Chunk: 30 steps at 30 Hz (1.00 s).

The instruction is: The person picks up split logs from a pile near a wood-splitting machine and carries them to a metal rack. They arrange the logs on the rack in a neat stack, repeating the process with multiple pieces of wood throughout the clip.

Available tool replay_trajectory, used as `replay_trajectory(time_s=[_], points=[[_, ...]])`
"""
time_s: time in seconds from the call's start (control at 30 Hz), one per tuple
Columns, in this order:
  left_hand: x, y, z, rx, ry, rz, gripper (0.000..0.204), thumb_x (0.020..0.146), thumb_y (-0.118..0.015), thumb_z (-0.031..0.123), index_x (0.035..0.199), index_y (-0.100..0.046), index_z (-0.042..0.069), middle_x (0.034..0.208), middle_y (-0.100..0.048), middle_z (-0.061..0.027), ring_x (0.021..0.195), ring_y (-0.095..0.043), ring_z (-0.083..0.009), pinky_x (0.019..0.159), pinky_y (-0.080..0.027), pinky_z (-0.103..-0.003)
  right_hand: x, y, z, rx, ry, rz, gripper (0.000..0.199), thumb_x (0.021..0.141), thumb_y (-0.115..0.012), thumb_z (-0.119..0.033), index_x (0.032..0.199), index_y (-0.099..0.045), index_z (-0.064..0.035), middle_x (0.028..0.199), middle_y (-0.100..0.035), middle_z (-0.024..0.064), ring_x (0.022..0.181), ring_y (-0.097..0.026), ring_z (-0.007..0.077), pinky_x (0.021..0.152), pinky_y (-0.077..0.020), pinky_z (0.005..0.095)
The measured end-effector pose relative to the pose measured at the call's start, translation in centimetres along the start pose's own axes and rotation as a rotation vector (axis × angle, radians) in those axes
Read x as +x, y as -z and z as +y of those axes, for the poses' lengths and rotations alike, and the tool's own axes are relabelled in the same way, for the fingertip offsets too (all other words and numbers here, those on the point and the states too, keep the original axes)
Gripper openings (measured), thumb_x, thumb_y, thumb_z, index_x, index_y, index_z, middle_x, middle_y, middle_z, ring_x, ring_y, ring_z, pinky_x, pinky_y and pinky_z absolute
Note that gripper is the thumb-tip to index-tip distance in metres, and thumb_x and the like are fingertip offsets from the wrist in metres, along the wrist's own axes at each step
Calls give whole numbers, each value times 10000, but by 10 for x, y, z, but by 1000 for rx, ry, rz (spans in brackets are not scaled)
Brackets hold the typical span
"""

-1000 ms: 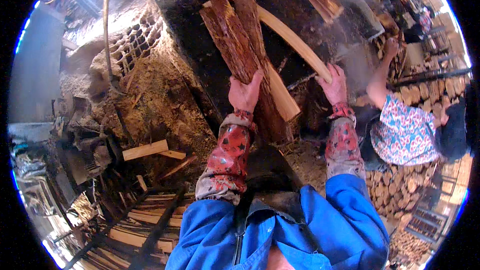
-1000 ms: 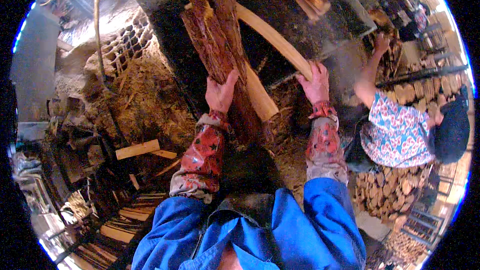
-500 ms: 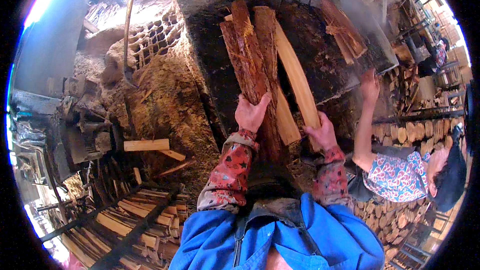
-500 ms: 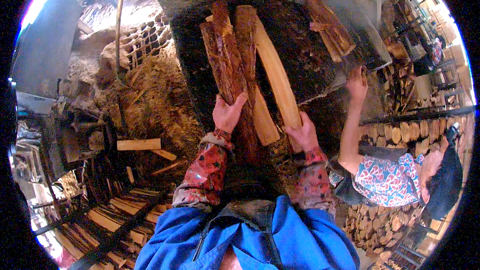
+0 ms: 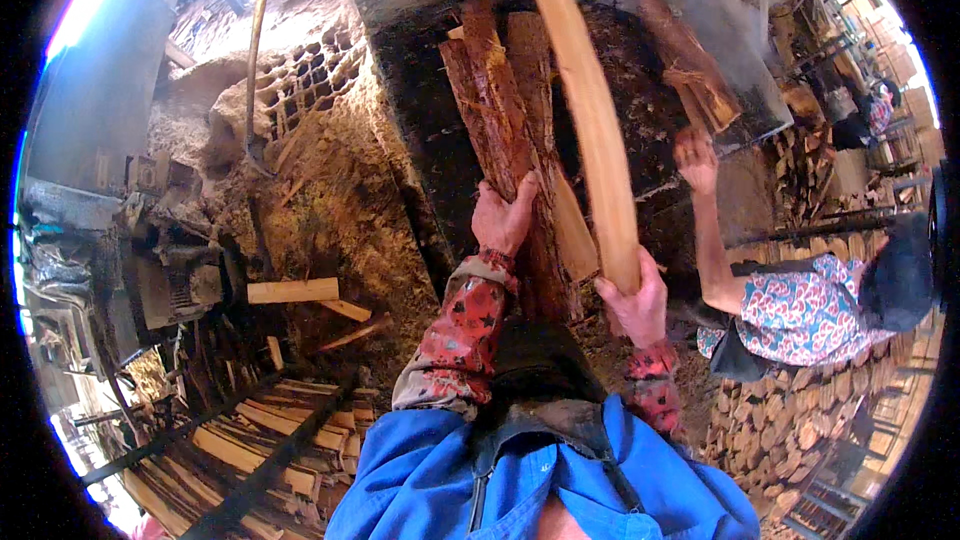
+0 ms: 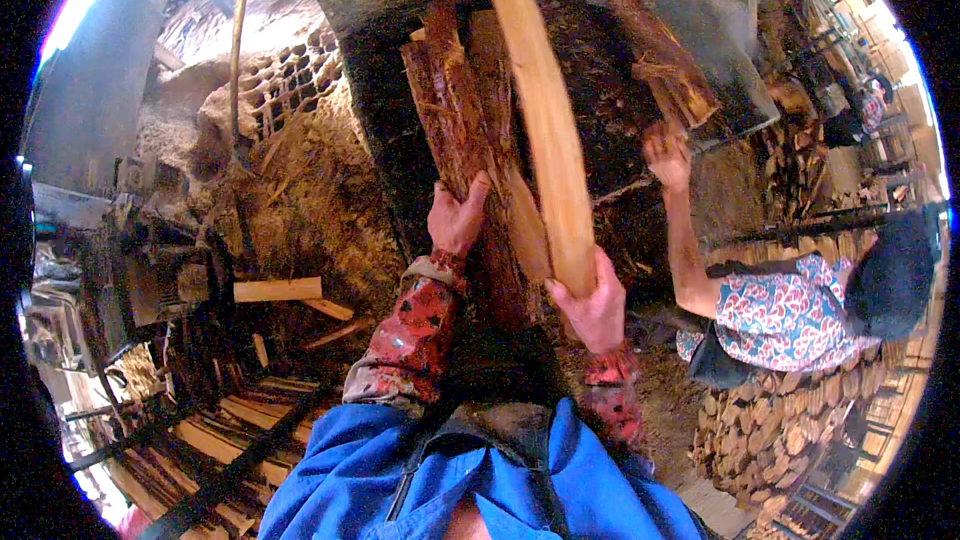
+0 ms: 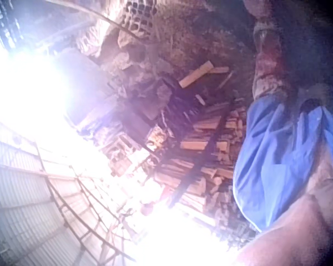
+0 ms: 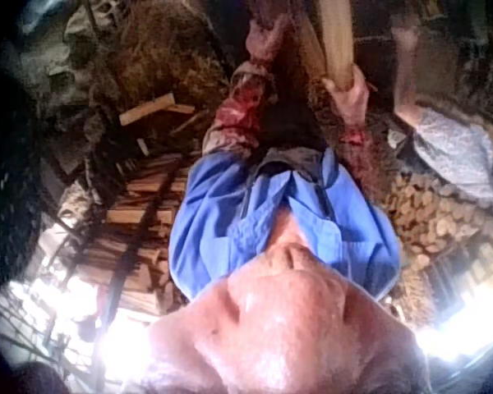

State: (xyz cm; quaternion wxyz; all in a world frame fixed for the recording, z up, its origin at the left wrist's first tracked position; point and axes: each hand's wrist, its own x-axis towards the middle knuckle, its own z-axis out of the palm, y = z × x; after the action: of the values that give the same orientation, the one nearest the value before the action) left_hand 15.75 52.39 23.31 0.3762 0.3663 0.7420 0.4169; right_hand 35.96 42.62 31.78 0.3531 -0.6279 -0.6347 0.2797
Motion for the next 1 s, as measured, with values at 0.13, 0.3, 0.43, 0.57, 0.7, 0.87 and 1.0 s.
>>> replay_trajectory(time_s=[0.13, 0.3, 0.43, 0.57, 0.7, 0.87, 1.0], points=[[-13, 10, -2, -217, -42, -17, 712, 819, -585, 633, 1155, -551, 6, 1065, -666, -184, 1018, -618, -359, 868, -464, -402, 6, -43, -15, -70, 12, -128, 662, 730, -799, -318, 1248, -502, -33, 1032, -647, 168, 924, -650, 287, 802, -518, 373], [-12, 16, -10, -106, -33, -40, 819, 712, -674, 672, 1142, -544, -12, 1078, -660, -191, 1026, -622, -358, 881, -464, -409, 12, -70, -8, -73, 54, -174, 686, 757, -752, -382, 1281, -477, -34, 1060, -634, 212, 998, -622, 367, 858, -490, 422], [6, 7, -18, -101, -38, -84, 901, 632, -708, 692, 1154, -536, -22, 1072, -651, -221, 1031, -617, -384, 897, -464, -424, 18, -71, -2, -39, -12, -211, 717, 759, -731, -438, 1280, -474, -19, 1093, -620, 229, 1029, -610, 371, 862, -484, 426], [26, -8, -15, -154, -42, -76, 908, 629, -703, 658, 1182, -524, -39, 1108, -635, -241, 1069, -599, -387, 919, -452, -429, 34, -70, 2, -129, 6, -187, 746, 756, -747, -460, 1284, -491, 1, 1097, -632, 200, 1032, -626, 317, 876, -482, 380], [32, -14, 6, 21, 89, -42, 910, 631, -702, 644, 1201, -521, -43, 1126, -631, -241, 1086, -592, -383, 929, -444, -422, 54, -62, 8, -110, 39, -211, 789, 756, -731, -515, 1278, -488, 25, 1103, -626, 220, 1049, -614, 354, 881, -482, 393], [31, -23, 27, -8, 79, -14, 831, 661, -708, 599, 1188, -538, -21, 1103, -649, -216, 1069, -597, -382, 922, -445, -416, 76, -51, 17, -49, 82, -231, 782, 777, -699, -552, 1250, -499, 37, 1073, -625, 243, 1045, -613, 374, 857, -489, 405], [38, -37, 25, -99, 29, -4, 777, 672, -707, 586, 1180, -554, 18, 1097, -652, -212, 1062, -600, -375, 911, -447, -413, 86, -41, 27, -24, 86, -268, 751, 794, -697, -526, 1247, -497, 39, 1064, -628, 244, 1030, -621, 375, 847, -495, 405]])
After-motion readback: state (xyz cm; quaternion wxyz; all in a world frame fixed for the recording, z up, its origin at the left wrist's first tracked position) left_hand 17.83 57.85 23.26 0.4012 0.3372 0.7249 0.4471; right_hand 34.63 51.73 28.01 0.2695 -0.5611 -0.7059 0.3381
